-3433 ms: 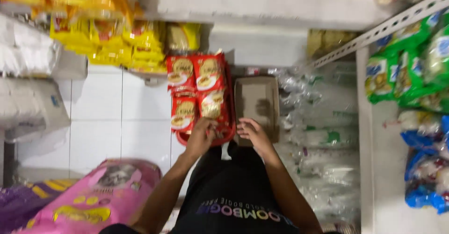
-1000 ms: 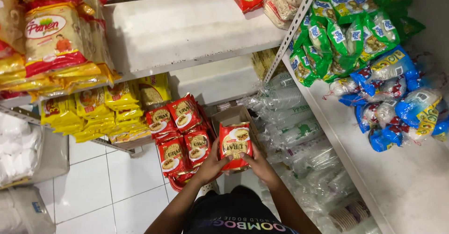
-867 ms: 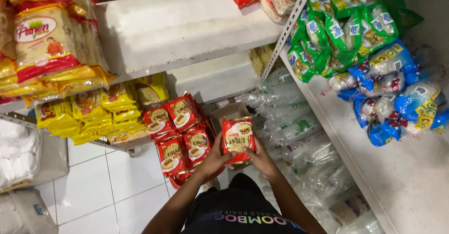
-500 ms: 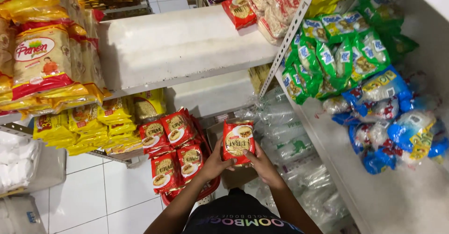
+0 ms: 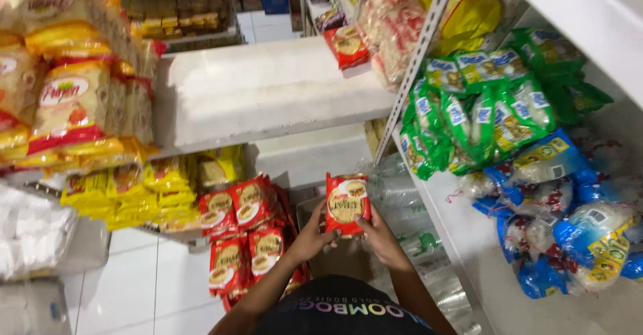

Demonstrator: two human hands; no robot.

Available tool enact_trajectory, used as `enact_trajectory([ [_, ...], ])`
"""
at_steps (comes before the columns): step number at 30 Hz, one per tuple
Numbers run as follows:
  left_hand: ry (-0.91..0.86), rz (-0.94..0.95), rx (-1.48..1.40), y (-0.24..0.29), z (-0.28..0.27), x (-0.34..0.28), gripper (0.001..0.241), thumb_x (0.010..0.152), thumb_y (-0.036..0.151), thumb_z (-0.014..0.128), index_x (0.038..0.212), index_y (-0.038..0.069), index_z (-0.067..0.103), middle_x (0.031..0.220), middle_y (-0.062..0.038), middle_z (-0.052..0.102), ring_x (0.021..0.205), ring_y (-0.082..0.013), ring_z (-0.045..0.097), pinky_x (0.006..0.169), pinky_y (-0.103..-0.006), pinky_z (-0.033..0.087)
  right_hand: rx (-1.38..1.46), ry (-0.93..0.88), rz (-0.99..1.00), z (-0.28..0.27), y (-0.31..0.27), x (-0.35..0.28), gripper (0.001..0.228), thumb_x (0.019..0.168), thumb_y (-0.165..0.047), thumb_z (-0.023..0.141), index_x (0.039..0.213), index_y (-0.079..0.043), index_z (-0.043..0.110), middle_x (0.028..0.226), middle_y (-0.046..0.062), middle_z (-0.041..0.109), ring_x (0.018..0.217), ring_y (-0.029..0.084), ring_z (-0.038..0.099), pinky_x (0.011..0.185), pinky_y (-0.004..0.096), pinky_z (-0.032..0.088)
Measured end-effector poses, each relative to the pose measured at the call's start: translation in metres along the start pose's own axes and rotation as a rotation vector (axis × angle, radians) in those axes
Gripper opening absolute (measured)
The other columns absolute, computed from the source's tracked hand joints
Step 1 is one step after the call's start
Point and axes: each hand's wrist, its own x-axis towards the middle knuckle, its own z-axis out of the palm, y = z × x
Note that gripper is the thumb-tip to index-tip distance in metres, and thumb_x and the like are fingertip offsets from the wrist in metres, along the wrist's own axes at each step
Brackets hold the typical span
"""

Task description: The person places bags of food items into a cardboard box, then takes noodle packets from a basket and stacks them onto a shelf by hand.

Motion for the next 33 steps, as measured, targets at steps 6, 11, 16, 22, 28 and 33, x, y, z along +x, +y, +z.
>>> enact_trajectory([
  [6, -0.026, 0.004, 0.012, 0.002, 0.003, 0.013, 0.091, 0.094, 0.004, 0.068, 0.165, 0.014, 0.013, 0.123, -0.023, 0.061, 0.079, -0.0176, 0.065, 0.07, -0.0301, 0.058, 0.066, -0.002, 0.024, -0.016, 0.011, 0.011, 0.057, 0.1, -0.019, 0.057, 0.153, -0.011, 0.039, 0.126, 0.01, 0.066, 0.094, 0.015, 0.064, 0.066, 0.028, 0.051],
  [11, -0.03, -0.127, 0.026, 0.008, 0.003, 0.019, 0.097, 0.092, 0.003, 0.066, 0.164, 0.022, 0.003, 0.112, -0.018, 0.066, 0.072, -0.0154, 0.064, 0.065, -0.031, 0.057, 0.138, -0.015, -0.027, -0.015, -0.002, 0.017, 0.06, 0.098, -0.016, 0.058, 0.154, -0.011, 0.037, 0.133, 0.011, 0.065, 0.108, 0.017, 0.068, 0.08, 0.033, 0.06],
  [16, -0.058, -0.055, 0.007, 0.011, -0.008, 0.038, 0.095, 0.094, 0.003, 0.065, 0.165, 0.022, 0.004, 0.112, -0.016, 0.067, 0.075, -0.0135, 0.065, 0.067, -0.0302, 0.057, 0.157, 0.014, -0.024, -0.008, -0.021, 0.026, 0.062, 0.095, -0.017, 0.059, 0.153, -0.013, 0.037, 0.134, 0.007, 0.063, 0.113, 0.017, 0.066, 0.084, 0.035, 0.058],
  [22, -0.021, 0.018, 0.063, 0.023, -0.017, 0.063, 0.09, 0.095, 0.005, 0.065, 0.164, 0.025, 0.011, 0.114, -0.015, 0.068, 0.078, -0.0117, 0.063, 0.069, -0.0282, 0.057, 0.092, 0.04, -0.071, -0.015, -0.028, 0.054, 0.065, 0.098, -0.02, 0.065, 0.157, -0.011, 0.04, 0.129, 0.011, 0.065, 0.098, 0.016, 0.061, 0.072, 0.031, 0.049],
  [28, 0.014, 0.019, 0.098, 0.046, -0.023, 0.084, 0.087, 0.096, 0.006, 0.063, 0.164, 0.027, 0.012, 0.109, -0.011, 0.067, 0.078, -0.0113, 0.061, 0.069, -0.0276, 0.055, 0.078, 0.078, -0.064, -0.013, -0.052, 0.081, 0.068, 0.094, -0.02, 0.066, 0.156, -0.012, 0.038, 0.134, 0.01, 0.065, 0.107, 0.016, 0.065, 0.081, 0.031, 0.052],
  [33, -0.006, 0.167, 0.031, 0.052, -0.03, 0.113, 0.086, 0.096, 0.003, 0.063, 0.164, 0.024, 0.016, 0.108, -0.011, 0.068, 0.08, -0.0116, 0.06, 0.07, -0.0281, 0.055, 0.105, 0.085, -0.079, -0.011, -0.071, 0.104, 0.071, 0.092, -0.02, 0.066, 0.156, -0.016, 0.035, 0.136, 0.009, 0.064, 0.112, 0.017, 0.065, 0.084, 0.032, 0.055],
])
